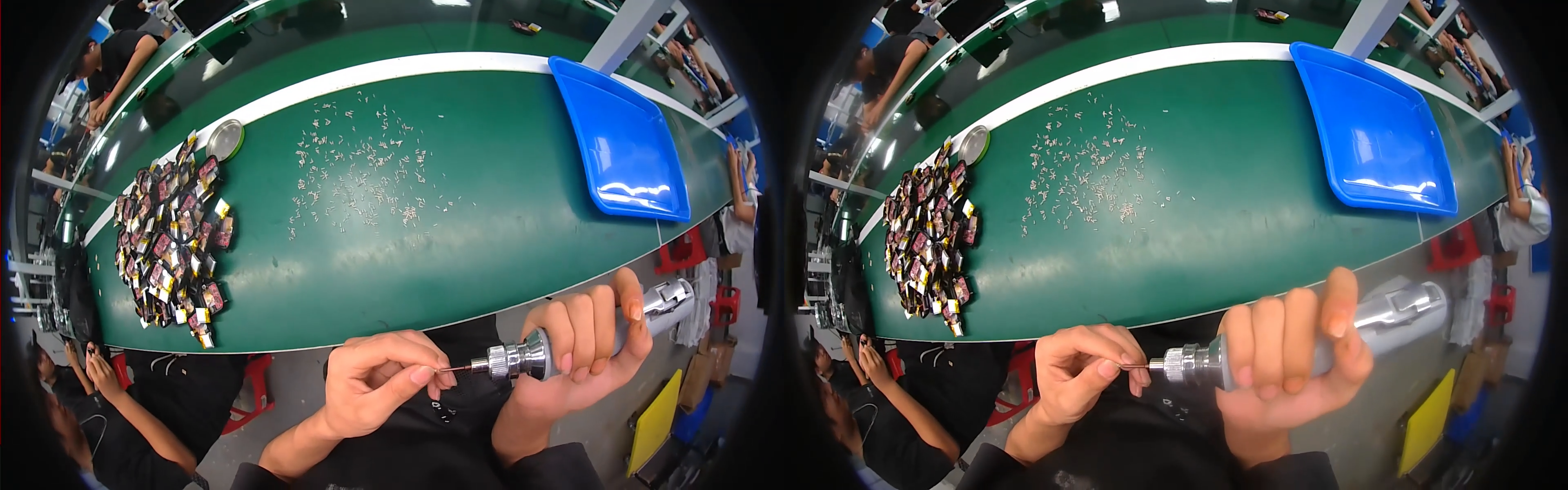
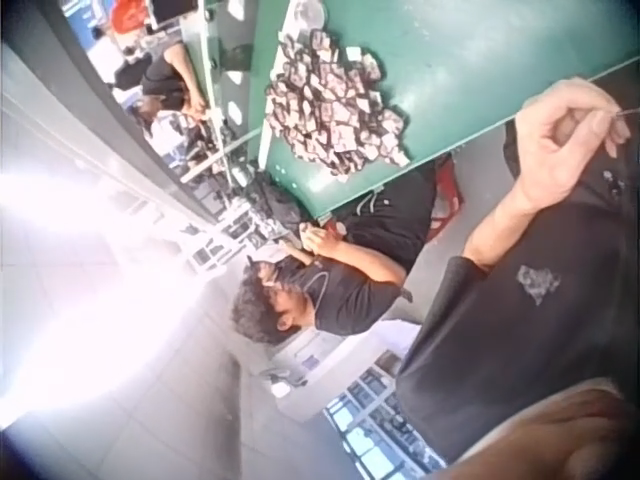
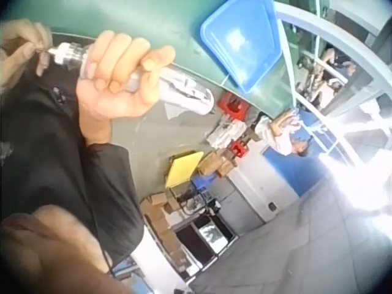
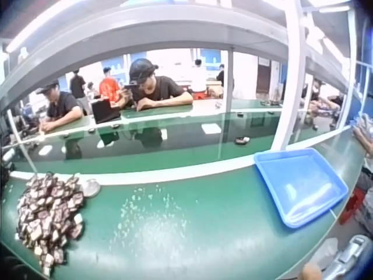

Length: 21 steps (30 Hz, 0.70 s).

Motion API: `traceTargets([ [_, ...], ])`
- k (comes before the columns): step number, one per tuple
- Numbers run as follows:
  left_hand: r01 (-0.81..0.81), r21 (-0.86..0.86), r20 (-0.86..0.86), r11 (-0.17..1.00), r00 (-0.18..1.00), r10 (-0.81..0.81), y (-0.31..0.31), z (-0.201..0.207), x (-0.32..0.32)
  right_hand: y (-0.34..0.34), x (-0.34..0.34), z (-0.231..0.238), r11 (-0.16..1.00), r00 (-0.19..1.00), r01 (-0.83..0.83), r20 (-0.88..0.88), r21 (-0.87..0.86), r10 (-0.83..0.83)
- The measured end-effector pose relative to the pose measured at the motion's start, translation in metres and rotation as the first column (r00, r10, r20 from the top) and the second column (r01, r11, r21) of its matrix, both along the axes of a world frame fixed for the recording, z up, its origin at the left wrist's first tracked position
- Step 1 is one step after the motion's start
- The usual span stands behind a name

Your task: The worker is using an electric screwdriver to fasten screws into small electronic components at an assembly line workbench.

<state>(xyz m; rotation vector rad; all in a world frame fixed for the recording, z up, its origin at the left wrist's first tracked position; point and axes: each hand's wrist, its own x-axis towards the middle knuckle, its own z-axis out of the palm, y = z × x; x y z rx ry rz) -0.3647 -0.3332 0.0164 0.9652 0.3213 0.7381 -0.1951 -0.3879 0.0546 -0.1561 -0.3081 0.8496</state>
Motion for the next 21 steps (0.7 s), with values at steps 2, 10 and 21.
traceTargets([
  [2, -0.003, 0.022, -0.003, 1.0, 1.0, 0.003, 0.0, -0.003, -0.001, 0.0, 0.0, -0.002, 1.0, 1.0, 0.0, -0.003, 0.007, 0.0],
  [10, -0.027, 0.044, -0.045, 0.999, 0.999, 0.028, -0.003, 0.002, 0.004, -0.002, 0.001, -0.001, 1.0, 0.999, 0.023, 0.03, -0.008, -0.022],
  [21, -0.123, 0.456, -0.214, 0.882, 0.946, 0.243, -0.001, -0.001, 0.018, 0.0, 0.012, -0.013, 0.998, 0.998, 0.043, -0.046, -0.039, -0.045],
])
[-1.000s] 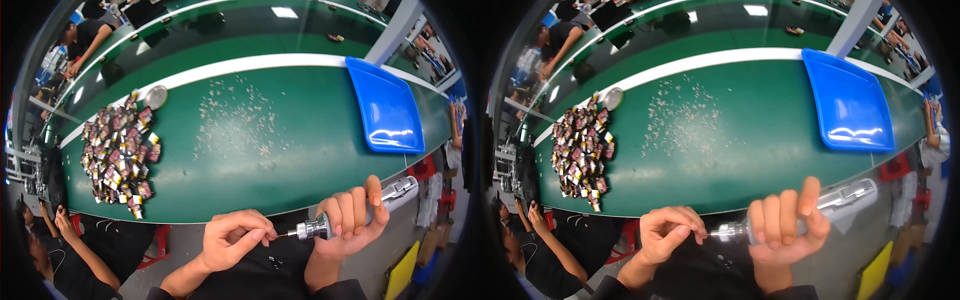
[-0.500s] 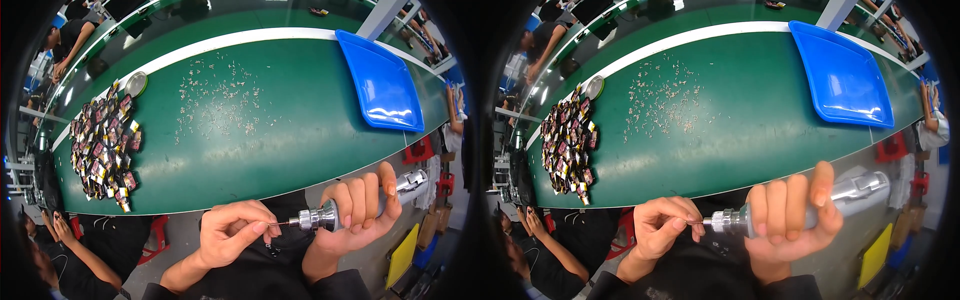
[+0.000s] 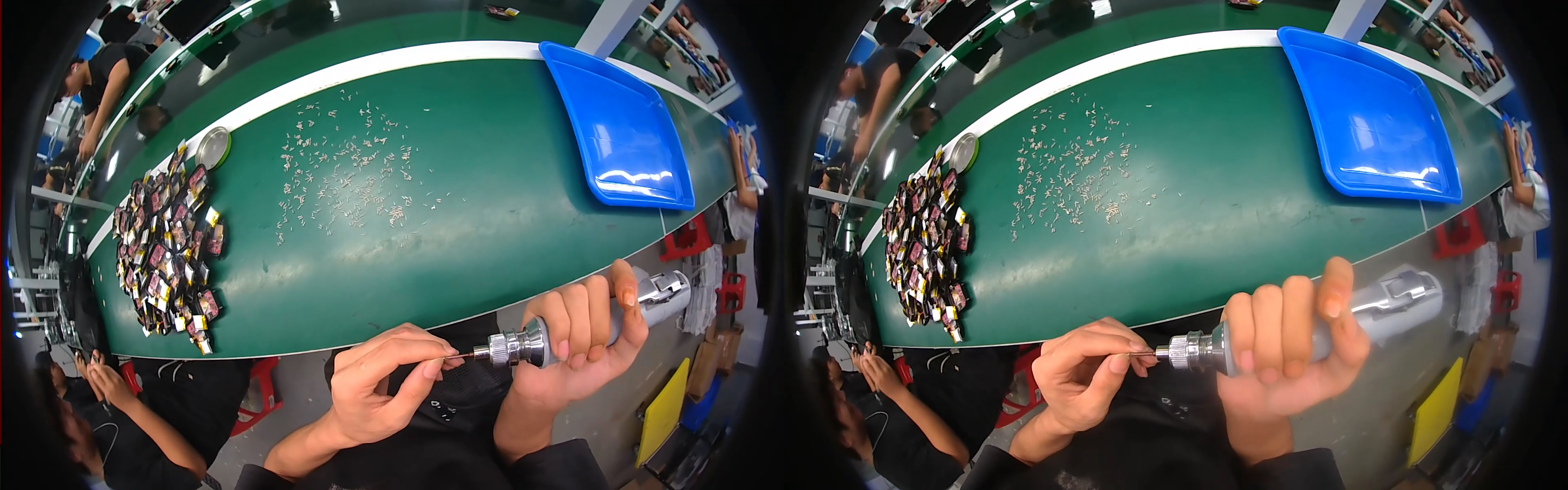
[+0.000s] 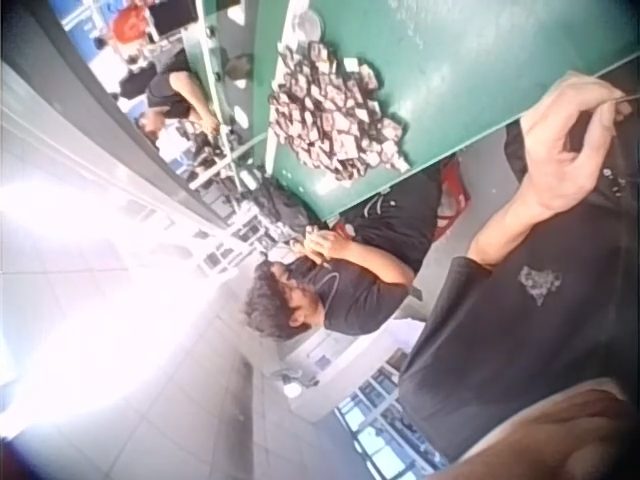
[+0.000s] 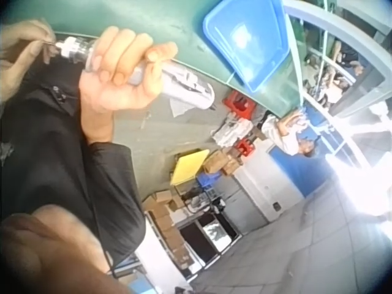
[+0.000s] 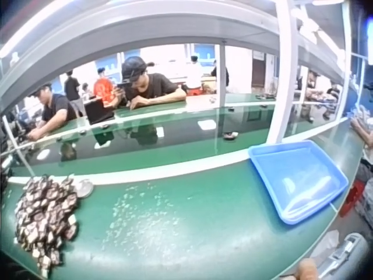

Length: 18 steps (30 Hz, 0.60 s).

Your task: The worker is using an electric screwdriver to fasten screws into small electronic components at an assembly line workbench.

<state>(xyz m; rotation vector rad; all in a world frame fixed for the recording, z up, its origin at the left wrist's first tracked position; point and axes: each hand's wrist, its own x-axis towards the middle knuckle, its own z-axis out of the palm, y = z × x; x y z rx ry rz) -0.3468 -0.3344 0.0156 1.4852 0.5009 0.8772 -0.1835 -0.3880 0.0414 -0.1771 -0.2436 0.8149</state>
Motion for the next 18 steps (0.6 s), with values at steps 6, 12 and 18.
traceTargets([
  [6, 0.079, 0.042, -0.088, 0.996, 0.993, -0.075, 0.007, 0.004, 0.012, 0.002, 0.013, -0.006, 0.999, 0.999, 0.028, -0.046, -0.039, -0.03],
  [12, -0.05, 0.321, -0.369, 0.946, 0.913, 0.174, 0.041, 0.022, 0.029, 0.01, 0.033, -0.023, 0.996, 0.998, 0.049, -0.034, -0.079, -0.052],
  [18, 0.215, 0.65, -0.468, 0.729, 0.869, 0.162, 0.145, 0.05, 0.115, 0.027, 0.04, -0.037, 0.984, 0.992, -0.037, -0.124, -0.177, 0.015],
])
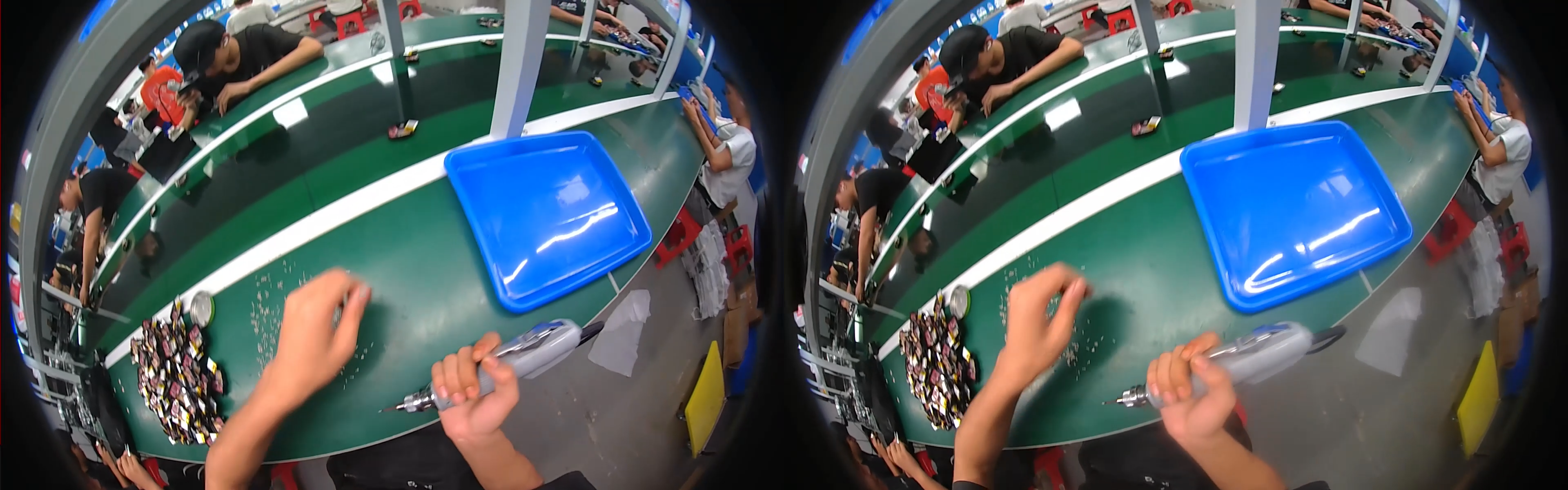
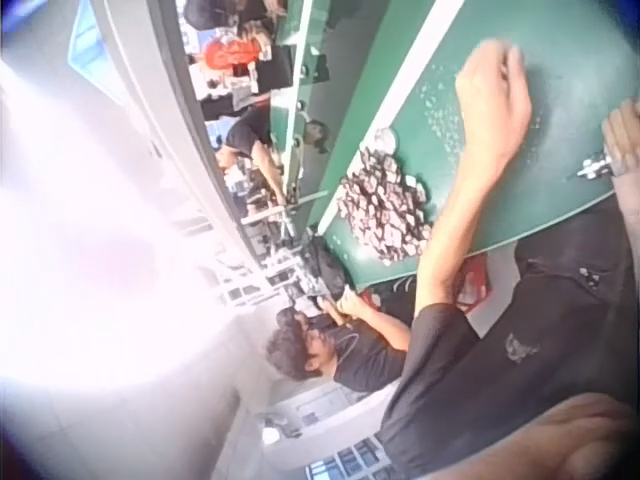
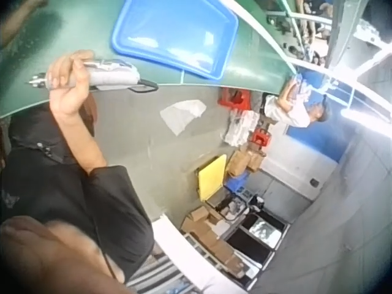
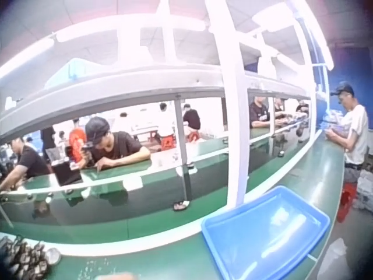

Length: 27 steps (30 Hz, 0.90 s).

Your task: The worker is using an electric screwdriver to fasten screws into small electronic components at an assembly line workbench.

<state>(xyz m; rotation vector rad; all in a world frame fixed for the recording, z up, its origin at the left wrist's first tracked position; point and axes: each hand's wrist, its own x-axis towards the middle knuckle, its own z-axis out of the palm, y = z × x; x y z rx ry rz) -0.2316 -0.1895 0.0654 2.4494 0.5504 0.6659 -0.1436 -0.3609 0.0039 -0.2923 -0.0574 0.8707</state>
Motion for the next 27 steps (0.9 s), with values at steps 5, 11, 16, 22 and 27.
traceTargets([
  [5, -0.14, 0.078, -0.057, 0.987, 0.988, 0.145, 0.094, -0.03, 0.117, 0.001, 0.003, -0.006, 0.999, 0.998, -0.031, 0.049, -0.018, 0.032],
  [11, -0.303, 0.267, -0.181, 0.915, 0.916, 0.357, 0.146, -0.051, 0.198, -0.005, -0.002, -0.004, 0.992, 0.992, -0.106, -0.065, 0.067, 0.11],
  [16, -0.251, 0.378, -0.208, 0.891, 0.915, 0.346, 0.174, -0.063, 0.209, -0.004, 0.002, -0.008, 0.986, 0.989, -0.134, -0.048, 0.097, 0.139],
  [22, 0.176, 0.27, -0.29, 0.947, 0.952, -0.094, 0.199, -0.044, 0.2, -0.004, 0.004, -0.006, 0.988, 0.988, -0.138, -0.06, 0.069, 0.143],
  [27, 0.108, 0.386, -0.263, 0.916, 0.965, -0.003, 0.198, -0.043, 0.181, -0.003, 0.0, -0.002, 0.987, 0.988, -0.145, -0.045, 0.073, 0.148],
])
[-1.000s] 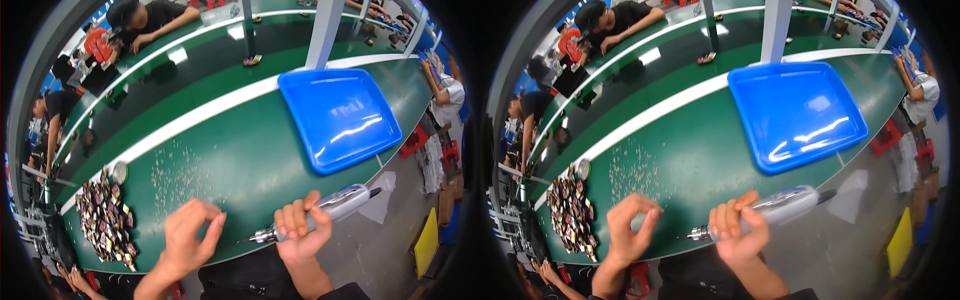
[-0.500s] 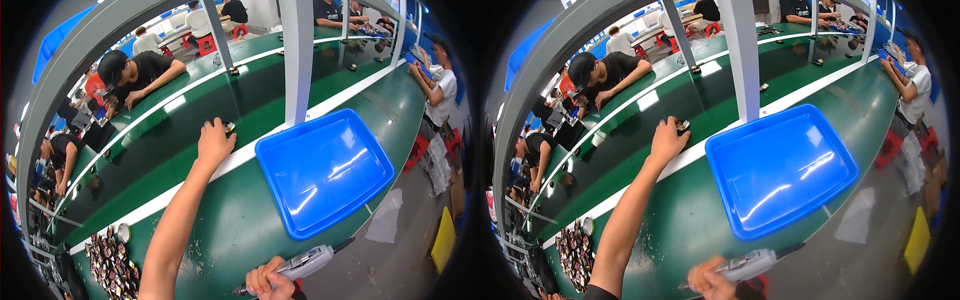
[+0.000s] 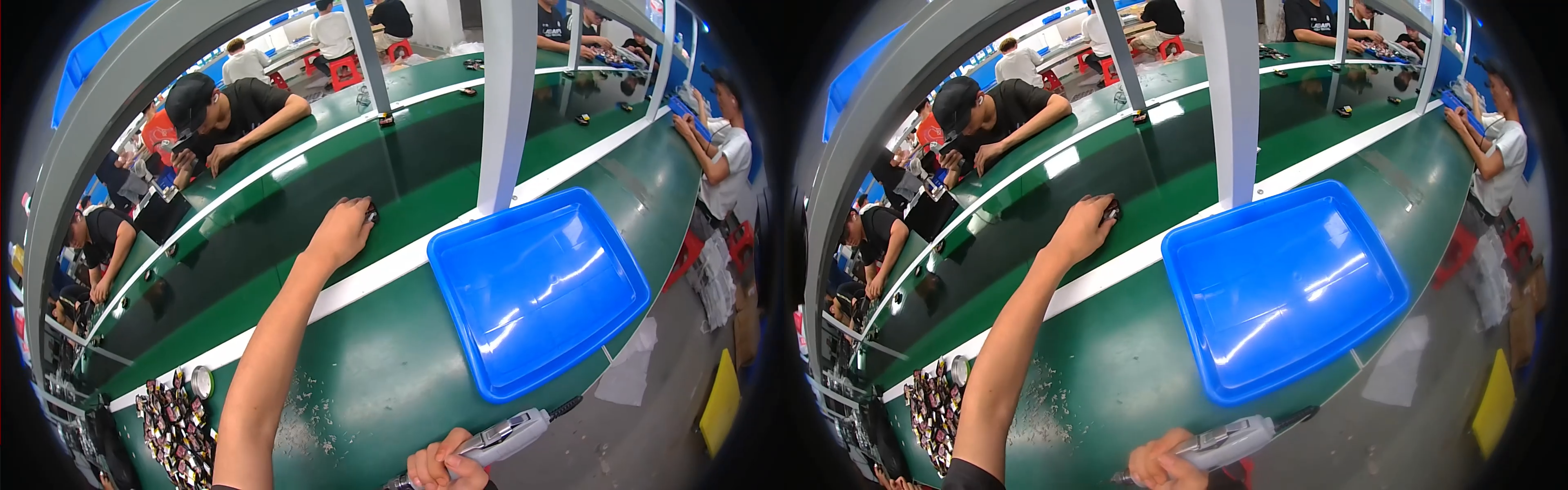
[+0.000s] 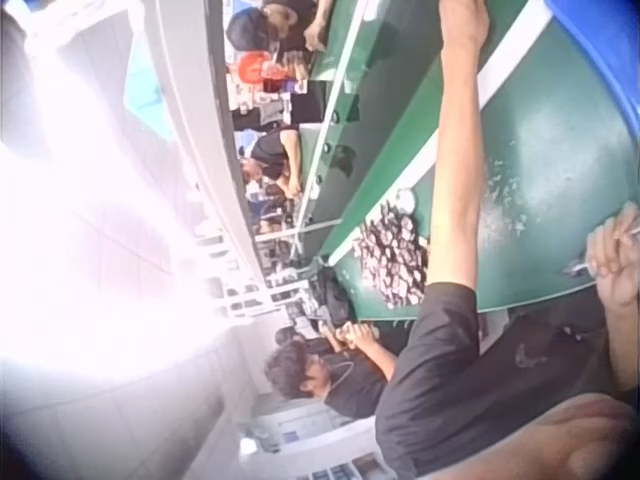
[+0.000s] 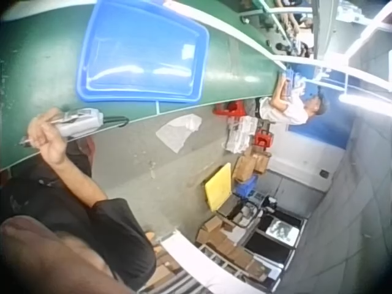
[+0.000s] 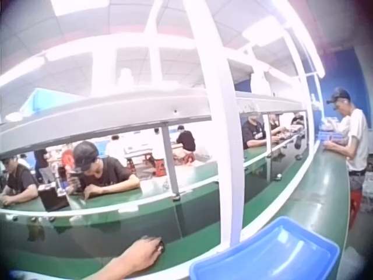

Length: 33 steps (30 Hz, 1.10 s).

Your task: The worker is using an electric screwdriver to fasten screws into small electronic components at an assembly line workbench.

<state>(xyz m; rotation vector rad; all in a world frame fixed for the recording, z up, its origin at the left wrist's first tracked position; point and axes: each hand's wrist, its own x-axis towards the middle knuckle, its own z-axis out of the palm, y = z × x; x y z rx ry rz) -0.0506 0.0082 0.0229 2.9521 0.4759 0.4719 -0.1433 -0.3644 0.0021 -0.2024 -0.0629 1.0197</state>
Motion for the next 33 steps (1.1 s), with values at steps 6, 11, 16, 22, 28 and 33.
traceTargets([
  [6, 0.123, -0.118, -0.05, 0.985, 0.99, -0.13, -0.073, 0.038, -0.086, -0.002, 0.006, -0.013, 0.999, 0.989, 0.004, 0.146, -0.041, 0.002],
  [11, 0.192, -0.169, -0.136, 0.967, 0.967, -0.216, -0.175, 0.05, -0.221, -0.005, 0.008, -0.012, 1.0, 0.996, -0.001, 0.089, -0.026, 0.003],
  [16, 0.064, -0.091, -0.203, 0.994, 0.976, -0.082, -0.254, 0.027, -0.321, -0.004, 0.003, -0.011, 1.0, 0.991, 0.019, 0.133, -0.021, -0.016],
  [22, -0.094, -0.132, -0.037, 0.987, 0.995, 0.09, -0.289, 0.002, -0.345, -0.011, -0.031, 0.001, 0.997, 0.992, -0.022, 0.12, -0.068, 0.03],
  [28, -0.08, -0.257, 0.043, 0.963, 0.995, 0.094, -0.281, 0.007, -0.34, -0.014, -0.082, 0.003, 0.975, 0.962, -0.195, 0.171, -0.105, 0.211],
  [33, 0.0, -0.069, 0.091, 0.998, 0.996, 0.007, -0.274, -0.003, -0.335, -0.016, -0.116, -0.005, 0.949, 0.94, -0.262, 0.177, -0.175, 0.292],
])
